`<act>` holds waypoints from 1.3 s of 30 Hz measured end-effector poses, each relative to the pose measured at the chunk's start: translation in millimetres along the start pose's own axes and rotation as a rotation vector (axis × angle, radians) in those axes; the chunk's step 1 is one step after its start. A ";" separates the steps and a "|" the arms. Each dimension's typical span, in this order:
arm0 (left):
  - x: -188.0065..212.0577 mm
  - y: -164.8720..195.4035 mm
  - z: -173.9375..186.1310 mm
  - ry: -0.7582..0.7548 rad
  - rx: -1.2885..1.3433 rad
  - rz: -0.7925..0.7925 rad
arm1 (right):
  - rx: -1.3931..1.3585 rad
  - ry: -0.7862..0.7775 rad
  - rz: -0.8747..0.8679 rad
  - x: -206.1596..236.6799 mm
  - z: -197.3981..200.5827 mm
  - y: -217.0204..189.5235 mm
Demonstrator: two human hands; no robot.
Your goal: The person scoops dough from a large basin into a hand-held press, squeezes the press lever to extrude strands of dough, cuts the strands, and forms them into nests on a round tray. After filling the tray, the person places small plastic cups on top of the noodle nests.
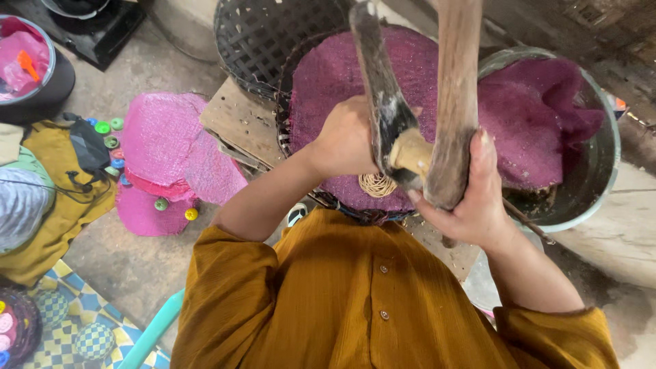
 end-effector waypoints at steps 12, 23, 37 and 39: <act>-15.4 -46.8 14.1 -0.231 1.358 0.362 | -1.261 -0.653 -0.807 57.3 -59.3 45.7; -27.1 -115.1 22.1 0.135 1.648 0.373 | -1.264 -0.769 -1.247 72.6 -53.3 72.0; 14.6 -161.2 15.6 0.368 1.949 0.441 | -0.569 -0.794 -1.158 87.4 -60.0 122.0; 6.5 -157.9 17.5 0.398 1.988 0.438 | -0.484 -0.758 -1.113 79.0 -47.1 133.6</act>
Point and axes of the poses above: each hand's wrist, its own x-axis away from the middle knuckle, its own z-axis out of the back of the hand, y = z × x, the point moved 10 cm from there along -x, towards the middle knuckle, and after that the axes turned 11 degrees about y, right-handed, at the moved point
